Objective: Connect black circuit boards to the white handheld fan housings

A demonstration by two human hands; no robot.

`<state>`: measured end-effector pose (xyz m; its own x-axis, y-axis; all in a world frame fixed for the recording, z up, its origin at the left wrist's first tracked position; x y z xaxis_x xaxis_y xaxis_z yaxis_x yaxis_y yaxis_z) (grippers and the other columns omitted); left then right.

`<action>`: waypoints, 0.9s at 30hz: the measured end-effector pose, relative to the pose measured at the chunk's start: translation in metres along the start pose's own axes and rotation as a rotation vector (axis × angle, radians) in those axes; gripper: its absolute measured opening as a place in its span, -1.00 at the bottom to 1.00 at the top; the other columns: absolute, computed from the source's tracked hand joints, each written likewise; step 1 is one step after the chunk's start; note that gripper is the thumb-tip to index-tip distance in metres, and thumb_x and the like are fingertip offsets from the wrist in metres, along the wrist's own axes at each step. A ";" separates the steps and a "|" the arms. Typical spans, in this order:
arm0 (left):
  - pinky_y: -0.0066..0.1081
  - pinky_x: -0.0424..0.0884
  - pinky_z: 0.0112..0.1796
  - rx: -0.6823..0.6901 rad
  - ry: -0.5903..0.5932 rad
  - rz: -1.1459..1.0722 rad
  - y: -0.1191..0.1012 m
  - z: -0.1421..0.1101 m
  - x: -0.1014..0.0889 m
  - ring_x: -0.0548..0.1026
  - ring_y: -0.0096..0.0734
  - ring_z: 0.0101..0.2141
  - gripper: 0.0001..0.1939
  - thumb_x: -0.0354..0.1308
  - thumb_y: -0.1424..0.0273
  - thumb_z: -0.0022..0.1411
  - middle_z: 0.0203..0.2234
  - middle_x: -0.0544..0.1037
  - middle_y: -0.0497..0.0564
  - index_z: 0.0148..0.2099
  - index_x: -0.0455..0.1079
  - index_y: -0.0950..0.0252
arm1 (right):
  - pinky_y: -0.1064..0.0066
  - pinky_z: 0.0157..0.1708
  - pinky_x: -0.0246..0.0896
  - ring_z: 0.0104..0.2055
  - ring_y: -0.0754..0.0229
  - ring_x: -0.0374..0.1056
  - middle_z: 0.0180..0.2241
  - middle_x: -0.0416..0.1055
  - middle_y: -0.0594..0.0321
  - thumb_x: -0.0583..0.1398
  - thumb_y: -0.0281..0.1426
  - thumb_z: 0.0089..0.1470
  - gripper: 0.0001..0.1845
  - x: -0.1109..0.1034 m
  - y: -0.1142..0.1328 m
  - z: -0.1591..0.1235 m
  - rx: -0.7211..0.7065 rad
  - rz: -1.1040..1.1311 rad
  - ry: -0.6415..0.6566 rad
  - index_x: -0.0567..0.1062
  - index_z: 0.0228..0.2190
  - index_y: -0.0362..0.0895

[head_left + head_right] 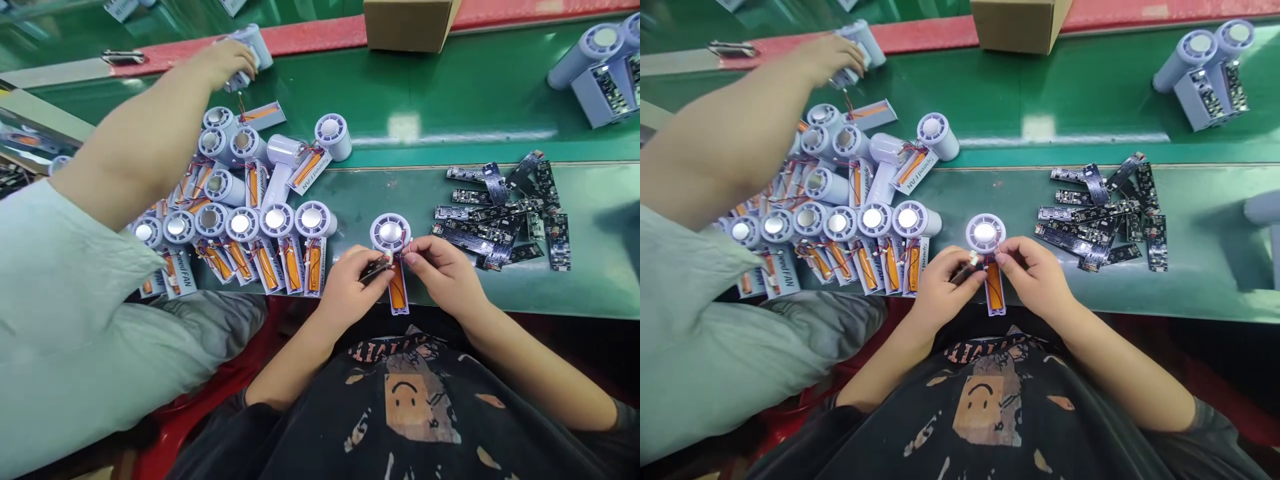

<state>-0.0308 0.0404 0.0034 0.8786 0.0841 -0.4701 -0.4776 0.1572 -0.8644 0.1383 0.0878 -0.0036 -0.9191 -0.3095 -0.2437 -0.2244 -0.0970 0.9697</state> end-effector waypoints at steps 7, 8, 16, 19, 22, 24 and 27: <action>-0.45 0.38 -0.27 0.101 -0.118 0.048 -0.005 0.007 0.002 0.47 -0.45 -0.36 -0.94 0.19 0.52 0.19 -0.41 0.54 -0.05 -0.32 0.46 0.28 | 0.37 -0.34 0.23 -0.40 0.27 0.29 -0.41 0.43 0.31 0.23 -0.23 0.11 -0.83 0.000 -0.009 -0.004 0.104 0.181 -0.042 0.46 -0.38 -0.07; -0.46 0.37 -0.31 0.035 -0.142 -0.046 -0.001 0.008 0.002 0.45 -0.48 -0.40 -0.94 0.19 0.51 0.17 -0.46 0.51 -0.08 -0.37 0.44 0.28 | 0.38 -0.37 0.21 -0.43 0.28 0.27 -0.42 0.42 0.32 0.24 -0.22 0.11 -0.82 -0.001 -0.009 -0.003 0.104 0.191 -0.059 0.45 -0.38 -0.07; -0.54 0.14 -0.60 -0.432 -0.127 -0.640 0.025 -0.007 0.013 0.13 -0.65 -0.67 -0.82 0.27 0.26 0.09 -0.63 0.34 -0.20 -0.35 0.44 0.27 | 0.41 -0.47 0.16 -0.50 0.31 0.21 -0.50 0.31 0.37 0.19 -0.24 0.17 -0.84 -0.001 -0.017 -0.001 0.072 0.202 -0.087 0.42 -0.39 -0.06; -0.53 0.16 -0.60 -0.441 -0.114 -0.649 0.023 -0.010 0.014 0.15 -0.64 -0.67 -0.78 0.28 0.22 0.11 -0.62 0.38 -0.18 -0.34 0.45 0.28 | 0.35 -0.40 0.22 -0.42 0.27 0.26 -0.34 0.33 0.29 0.19 -0.34 0.16 -0.90 -0.004 -0.005 -0.007 -0.156 -0.049 -0.184 0.40 -0.24 -0.04; -0.52 0.27 -0.49 -0.412 -0.103 -0.636 0.018 -0.010 0.014 0.26 -0.60 -0.59 -0.77 0.32 0.22 0.11 -0.60 0.41 -0.16 -0.35 0.46 0.27 | 0.25 -0.26 0.26 -0.26 0.17 0.29 -0.23 0.31 0.23 0.26 -0.44 0.08 -0.61 -0.003 0.023 -0.021 -0.593 -0.379 -0.304 0.34 -0.05 0.02; -0.50 0.31 -0.43 -0.381 -0.086 -0.614 0.016 -0.009 0.014 0.31 -0.57 -0.55 -0.76 0.33 0.20 0.12 -0.58 0.42 -0.15 -0.35 0.47 0.27 | 0.21 -0.20 0.22 -0.21 0.12 0.28 -0.22 0.38 0.22 0.26 -0.44 0.11 -0.62 0.005 0.035 -0.026 -0.742 -0.583 -0.217 0.36 -0.03 0.02; -0.50 0.29 -0.47 -0.354 -0.057 -0.617 0.018 -0.010 0.013 0.28 -0.57 -0.57 -0.73 0.31 0.15 0.14 -0.59 0.39 -0.15 -0.33 0.49 0.27 | 0.21 -0.22 0.15 -0.22 0.10 0.28 -0.25 0.48 0.22 0.23 -0.39 0.19 -0.78 0.015 0.037 -0.024 -0.688 -0.732 -0.072 0.44 -0.09 -0.04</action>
<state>-0.0277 0.0340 -0.0201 0.9829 0.1353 0.1250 0.1434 -0.1354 -0.9804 0.1237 0.0565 0.0278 -0.6524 0.1011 -0.7511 -0.5270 -0.7728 0.3537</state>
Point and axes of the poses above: each hand's wrist, its own z-axis towards the middle knuckle, its own x-axis out of the palm, y = z × x, the point moved 3 cm from there along z, towards the middle knuckle
